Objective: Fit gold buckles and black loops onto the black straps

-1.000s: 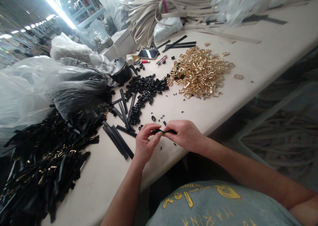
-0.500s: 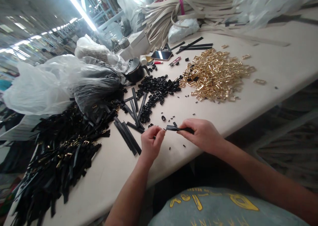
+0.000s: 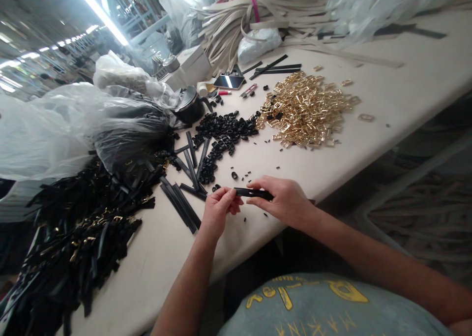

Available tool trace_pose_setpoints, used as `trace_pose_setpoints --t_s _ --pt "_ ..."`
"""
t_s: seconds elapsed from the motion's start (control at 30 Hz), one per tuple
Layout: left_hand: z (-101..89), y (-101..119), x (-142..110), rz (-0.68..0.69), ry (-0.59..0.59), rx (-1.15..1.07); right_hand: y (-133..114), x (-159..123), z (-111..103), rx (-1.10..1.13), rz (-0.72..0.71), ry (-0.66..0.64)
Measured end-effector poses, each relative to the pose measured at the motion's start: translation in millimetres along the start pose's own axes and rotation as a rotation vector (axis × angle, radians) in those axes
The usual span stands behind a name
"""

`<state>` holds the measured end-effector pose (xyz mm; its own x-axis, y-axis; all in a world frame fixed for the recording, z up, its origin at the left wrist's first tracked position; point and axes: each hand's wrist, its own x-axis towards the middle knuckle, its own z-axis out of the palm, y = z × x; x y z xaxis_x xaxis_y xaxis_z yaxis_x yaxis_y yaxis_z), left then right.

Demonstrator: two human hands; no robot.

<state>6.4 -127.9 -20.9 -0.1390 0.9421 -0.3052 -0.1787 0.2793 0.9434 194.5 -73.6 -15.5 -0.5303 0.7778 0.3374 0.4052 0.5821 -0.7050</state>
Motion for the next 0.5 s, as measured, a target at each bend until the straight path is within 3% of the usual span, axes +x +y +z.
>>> trace_pose_setpoints --t_s 0.23,0.37,0.5 --pt "0.0 -2.2 -0.9 0.011 -0.016 -0.025 -2.5 1.4 9.0 0.024 -0.059 0.037" --pt "0.8 -0.2 -1.4 0.037 -0.025 0.073 -0.6 2.1 10.6 0.033 -0.073 0.027" --pt "0.7 9.0 -5.2 0.206 0.065 0.293 11.8 4.3 6.3 -0.012 -0.036 0.038"
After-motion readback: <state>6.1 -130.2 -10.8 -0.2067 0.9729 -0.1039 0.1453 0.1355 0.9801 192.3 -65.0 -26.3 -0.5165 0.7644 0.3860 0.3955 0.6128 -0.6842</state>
